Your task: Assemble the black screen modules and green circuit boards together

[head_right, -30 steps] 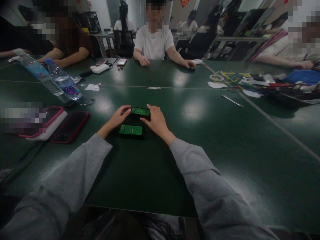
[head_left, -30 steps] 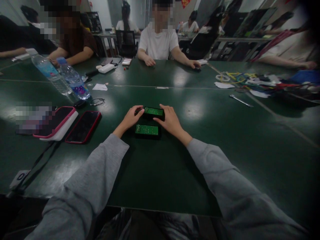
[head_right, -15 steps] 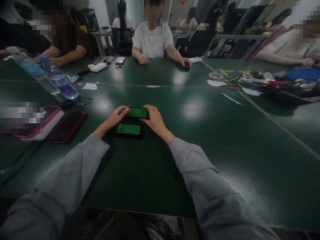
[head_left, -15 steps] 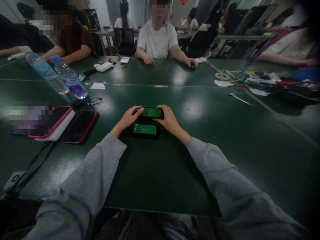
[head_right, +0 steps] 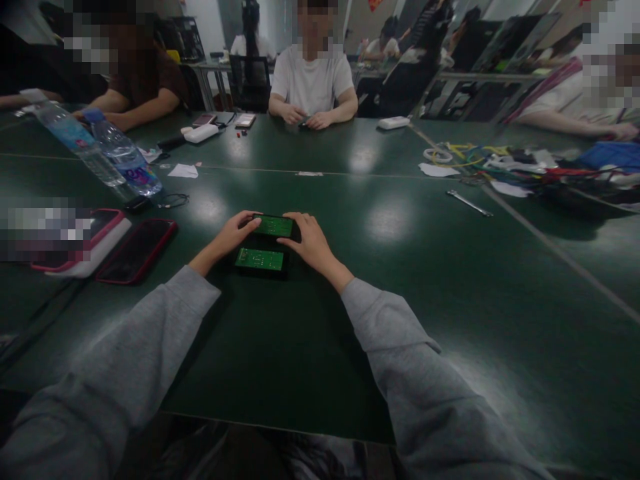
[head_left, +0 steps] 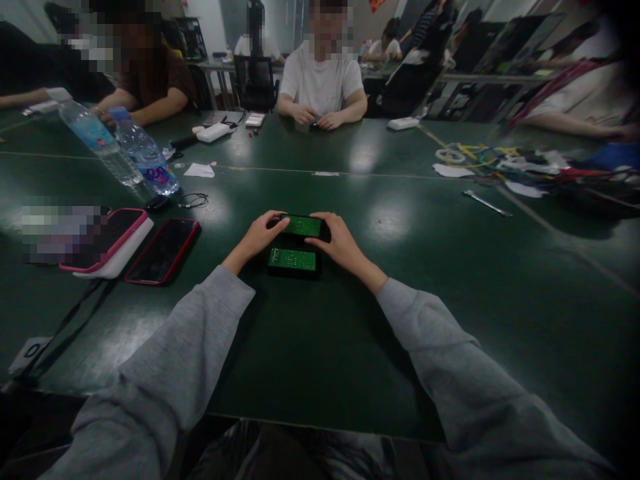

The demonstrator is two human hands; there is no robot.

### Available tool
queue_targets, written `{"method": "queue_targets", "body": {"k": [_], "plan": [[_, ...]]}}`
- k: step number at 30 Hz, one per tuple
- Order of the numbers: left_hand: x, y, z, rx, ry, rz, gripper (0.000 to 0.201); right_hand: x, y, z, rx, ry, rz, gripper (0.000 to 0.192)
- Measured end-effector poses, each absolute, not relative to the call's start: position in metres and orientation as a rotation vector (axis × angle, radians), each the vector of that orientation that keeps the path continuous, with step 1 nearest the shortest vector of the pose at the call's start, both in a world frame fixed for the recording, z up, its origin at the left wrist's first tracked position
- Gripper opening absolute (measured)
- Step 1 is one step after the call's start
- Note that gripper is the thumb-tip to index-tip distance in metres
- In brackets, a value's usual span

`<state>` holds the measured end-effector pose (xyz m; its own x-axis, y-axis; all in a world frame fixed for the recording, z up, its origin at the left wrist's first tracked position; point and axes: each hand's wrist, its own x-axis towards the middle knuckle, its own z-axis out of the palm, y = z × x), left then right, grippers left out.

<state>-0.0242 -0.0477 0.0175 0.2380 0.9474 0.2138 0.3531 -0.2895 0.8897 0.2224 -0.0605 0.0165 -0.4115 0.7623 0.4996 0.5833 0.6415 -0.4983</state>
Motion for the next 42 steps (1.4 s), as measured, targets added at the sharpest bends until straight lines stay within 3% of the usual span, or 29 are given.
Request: {"method": "queue_targets", "body": {"k": [6,17,21,30,42], "plan": [[-0.027,-0.041,0.009,1.789,1.177,1.051,0.050,0.224,-0.056,0.009,-1.007,-2.045,0.437,0.059],[-0.026,-0.045,0.014,1.843,1.260,1.000,0.050,0.228,-0.048,0.005,-1.100,-1.880,0.656,0.064],[-0.024,-0.047,0.017,1.970,1.352,0.952,0.052,0.226,-0.050,0.007,-1.108,-1.927,0.612,0.066],[-0.022,-0.045,0.010,2.267,1.458,0.861,0.082,0.224,-0.054,0.014,-1.060,-2.019,0.548,0.064],[-0.021,-0.042,0.003,2.327,1.512,0.899,0.078,0.222,-0.058,0.017,-1.048,-2.094,0.462,0.067]]}}
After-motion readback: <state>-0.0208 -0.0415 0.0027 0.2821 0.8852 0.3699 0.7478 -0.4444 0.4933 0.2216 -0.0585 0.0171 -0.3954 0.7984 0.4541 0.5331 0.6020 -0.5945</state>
